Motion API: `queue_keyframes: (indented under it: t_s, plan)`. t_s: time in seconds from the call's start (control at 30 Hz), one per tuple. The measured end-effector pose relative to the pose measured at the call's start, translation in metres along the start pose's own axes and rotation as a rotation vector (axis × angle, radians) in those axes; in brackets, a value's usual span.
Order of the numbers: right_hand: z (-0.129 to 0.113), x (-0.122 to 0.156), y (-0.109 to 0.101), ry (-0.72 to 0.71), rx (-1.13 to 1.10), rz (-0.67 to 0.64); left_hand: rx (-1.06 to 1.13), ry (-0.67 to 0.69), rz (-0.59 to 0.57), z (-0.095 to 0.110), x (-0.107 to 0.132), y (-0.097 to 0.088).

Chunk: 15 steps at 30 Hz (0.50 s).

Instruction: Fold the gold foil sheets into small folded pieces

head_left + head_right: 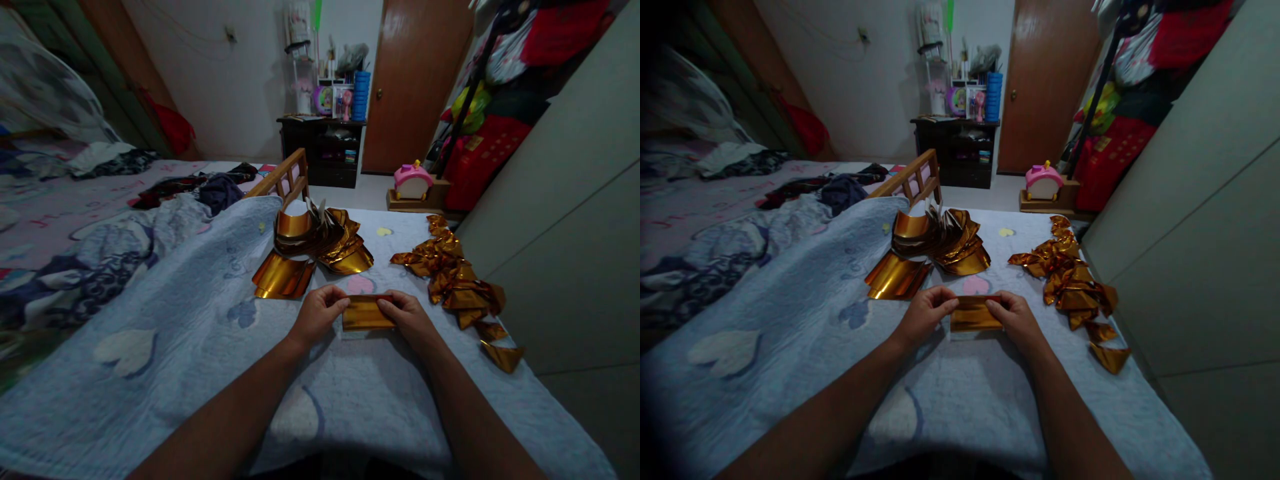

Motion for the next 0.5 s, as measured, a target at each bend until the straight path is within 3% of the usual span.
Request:
queue_keyframes:
  t_s: [0.2,0.37,0.5]
  plan:
    - [0.0008,-0.0011,0.0004,-0.043,0.075,0.057,-0.131,-0.014,-0.007,-0.0016,-0.0009,-0.001]
    - [0.0025,-0.0021,0.0,-0.131,0.286,0.212,-0.439,-0.013,-0.068,0.0017,0.0023,0.0013]
    - [0.0007,-0.0003,0.0033,-0.176,0.453,0.264,-0.707,0.051,-0.13,0.0034,0.0043,0.0048]
Point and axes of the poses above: each hand's wrist, its own x-axis away from the middle knuckle, its own y-axis out of the palm, z = x × y, the point moved 3 cm from there along -x, towards the middle knuckle, and after that the axes turned 11 degrees about y, right-handed, at the moved point
